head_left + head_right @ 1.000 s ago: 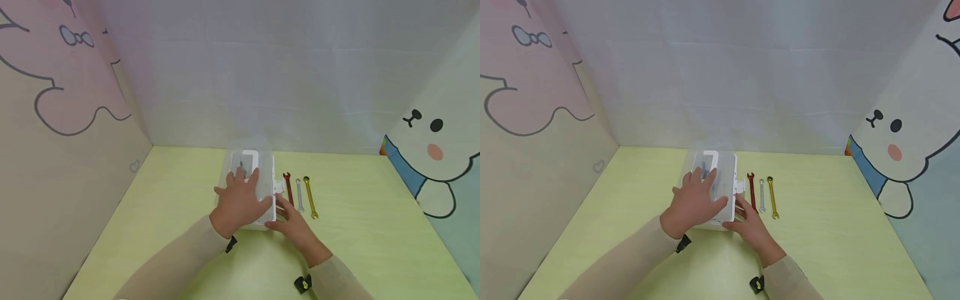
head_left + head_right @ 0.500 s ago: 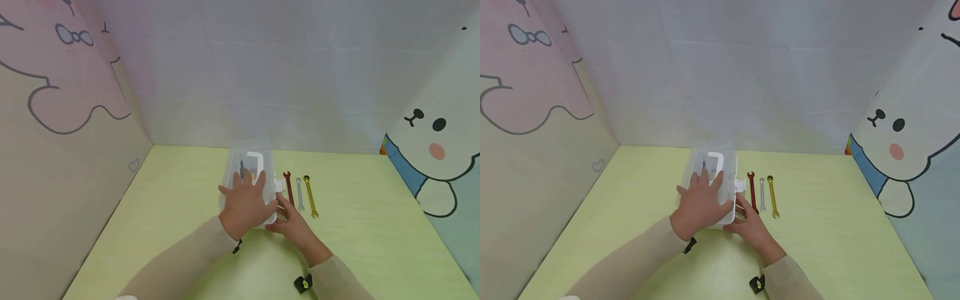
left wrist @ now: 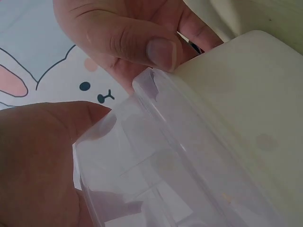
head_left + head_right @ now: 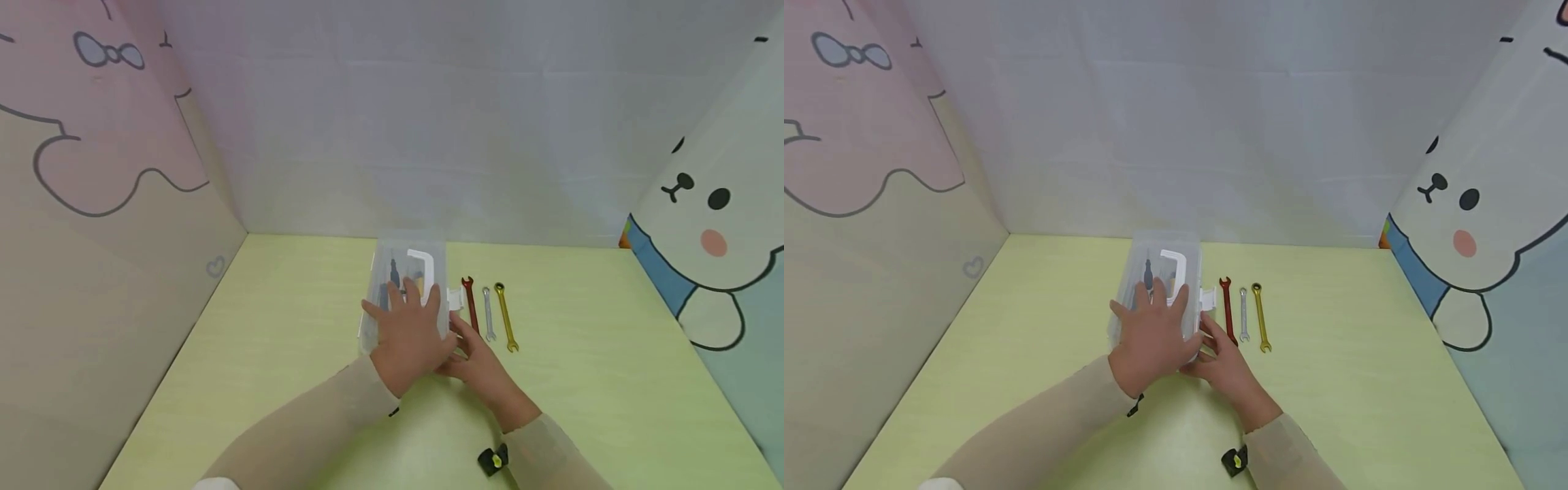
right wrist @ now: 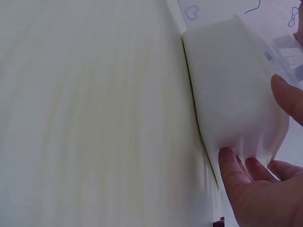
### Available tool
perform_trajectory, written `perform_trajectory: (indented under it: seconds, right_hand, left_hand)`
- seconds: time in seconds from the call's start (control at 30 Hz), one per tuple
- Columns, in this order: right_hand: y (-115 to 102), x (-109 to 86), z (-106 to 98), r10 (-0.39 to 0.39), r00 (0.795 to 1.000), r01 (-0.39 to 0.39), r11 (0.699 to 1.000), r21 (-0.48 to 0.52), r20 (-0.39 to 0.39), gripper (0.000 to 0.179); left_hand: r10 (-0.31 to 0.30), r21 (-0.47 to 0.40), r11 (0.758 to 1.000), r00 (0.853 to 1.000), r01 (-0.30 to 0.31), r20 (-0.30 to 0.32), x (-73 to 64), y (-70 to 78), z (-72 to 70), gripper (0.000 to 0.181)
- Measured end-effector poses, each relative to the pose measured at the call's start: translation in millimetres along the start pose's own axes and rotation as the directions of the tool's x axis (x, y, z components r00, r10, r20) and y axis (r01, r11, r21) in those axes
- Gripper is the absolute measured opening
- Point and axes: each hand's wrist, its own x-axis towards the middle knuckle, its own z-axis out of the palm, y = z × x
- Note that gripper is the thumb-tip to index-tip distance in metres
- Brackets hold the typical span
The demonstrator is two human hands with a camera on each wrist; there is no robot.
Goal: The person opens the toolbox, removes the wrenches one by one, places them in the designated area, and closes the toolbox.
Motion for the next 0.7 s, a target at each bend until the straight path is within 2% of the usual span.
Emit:
perform_trajectory:
  seconds: [0.23,0.47,0.57,0.7]
  right_hand:
    - [0.7,0.1,-0.3,0.015,1.000,-0.015,1.000,-0.006,-0.012,0.101]
    - [2.9,-0.9,-0.5,0.019,1.000,-0.020,1.000,-0.014,-0.017,0.100]
    - [2.8,-1.1,-0.1,0.026,1.000,-0.027,1.000,-0.003,-0.014,0.101]
    - [2.5,0.5,0.8,0.037,0.999,-0.036,0.999,0.026,-0.013,0.102]
  left_hand:
    - [0.009,0.041,0.999,0.999,-0.007,-0.033,-0.9,1.8,7.0,0.080]
    - [0.010,0.037,0.999,1.000,-0.009,-0.026,-2.4,0.4,7.2,0.084]
    - [0.026,-0.017,0.999,0.999,-0.027,-0.037,-3.9,-8.3,4.9,0.088]
    - [0.034,-0.111,0.993,0.994,-0.046,-0.106,-3.9,-30.8,4.3,0.088]
